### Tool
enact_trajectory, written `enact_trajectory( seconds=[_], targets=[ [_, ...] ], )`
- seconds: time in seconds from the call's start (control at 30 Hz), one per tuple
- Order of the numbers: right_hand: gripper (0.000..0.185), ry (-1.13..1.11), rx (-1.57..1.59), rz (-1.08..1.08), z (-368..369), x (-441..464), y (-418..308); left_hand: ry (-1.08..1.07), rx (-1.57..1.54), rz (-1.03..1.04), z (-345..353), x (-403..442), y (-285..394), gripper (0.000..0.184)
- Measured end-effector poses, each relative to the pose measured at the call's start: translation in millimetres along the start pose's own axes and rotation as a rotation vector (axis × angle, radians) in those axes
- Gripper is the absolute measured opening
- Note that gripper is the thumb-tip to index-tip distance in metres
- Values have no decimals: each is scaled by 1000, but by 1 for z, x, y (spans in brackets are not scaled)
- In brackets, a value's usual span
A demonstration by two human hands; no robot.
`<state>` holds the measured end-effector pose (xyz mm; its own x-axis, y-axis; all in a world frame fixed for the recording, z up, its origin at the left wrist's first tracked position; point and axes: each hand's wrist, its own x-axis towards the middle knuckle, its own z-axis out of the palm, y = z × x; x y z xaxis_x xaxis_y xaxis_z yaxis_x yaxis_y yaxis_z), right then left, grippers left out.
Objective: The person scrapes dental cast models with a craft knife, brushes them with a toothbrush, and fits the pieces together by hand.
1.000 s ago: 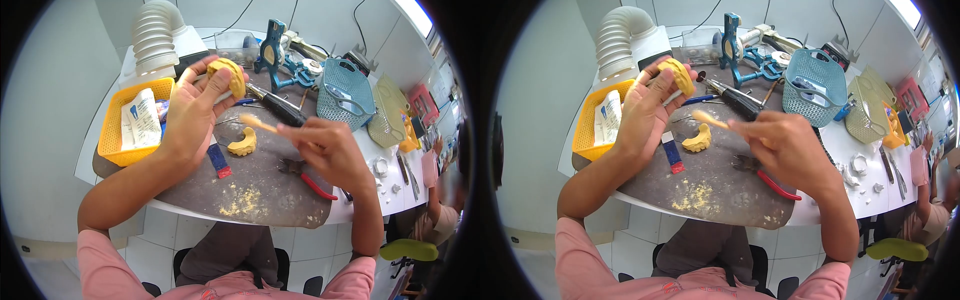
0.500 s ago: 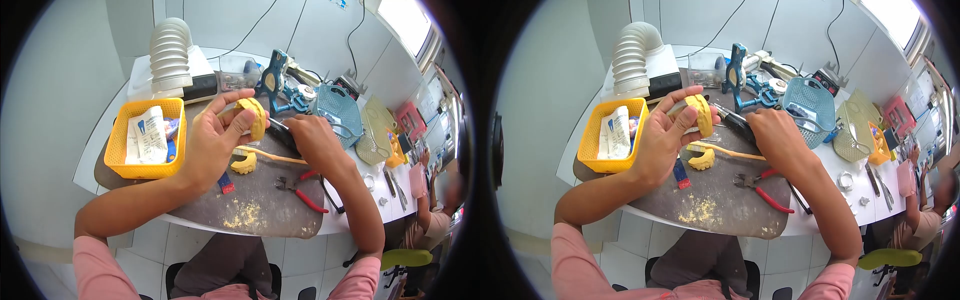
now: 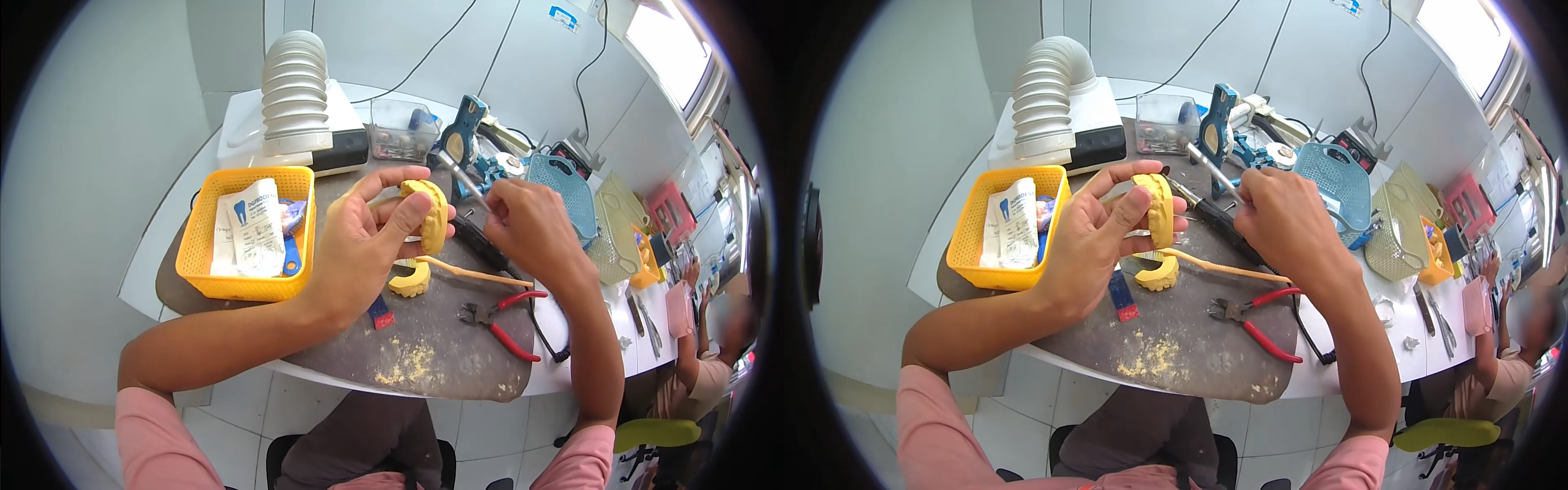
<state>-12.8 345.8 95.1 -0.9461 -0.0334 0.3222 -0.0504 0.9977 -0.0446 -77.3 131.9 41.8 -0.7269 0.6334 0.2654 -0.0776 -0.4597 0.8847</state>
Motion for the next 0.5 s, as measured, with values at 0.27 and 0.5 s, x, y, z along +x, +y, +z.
enact_trajectory(
  seconds=[0.27,0.5],
  targets=[
    [13,577,561,18,11,-21,-3,-5,15,-86,1,-3,6,47],
    [27,706,508,-430,27,-40,-19,-62,27,-114,4,-7,2,58]
  ],
)
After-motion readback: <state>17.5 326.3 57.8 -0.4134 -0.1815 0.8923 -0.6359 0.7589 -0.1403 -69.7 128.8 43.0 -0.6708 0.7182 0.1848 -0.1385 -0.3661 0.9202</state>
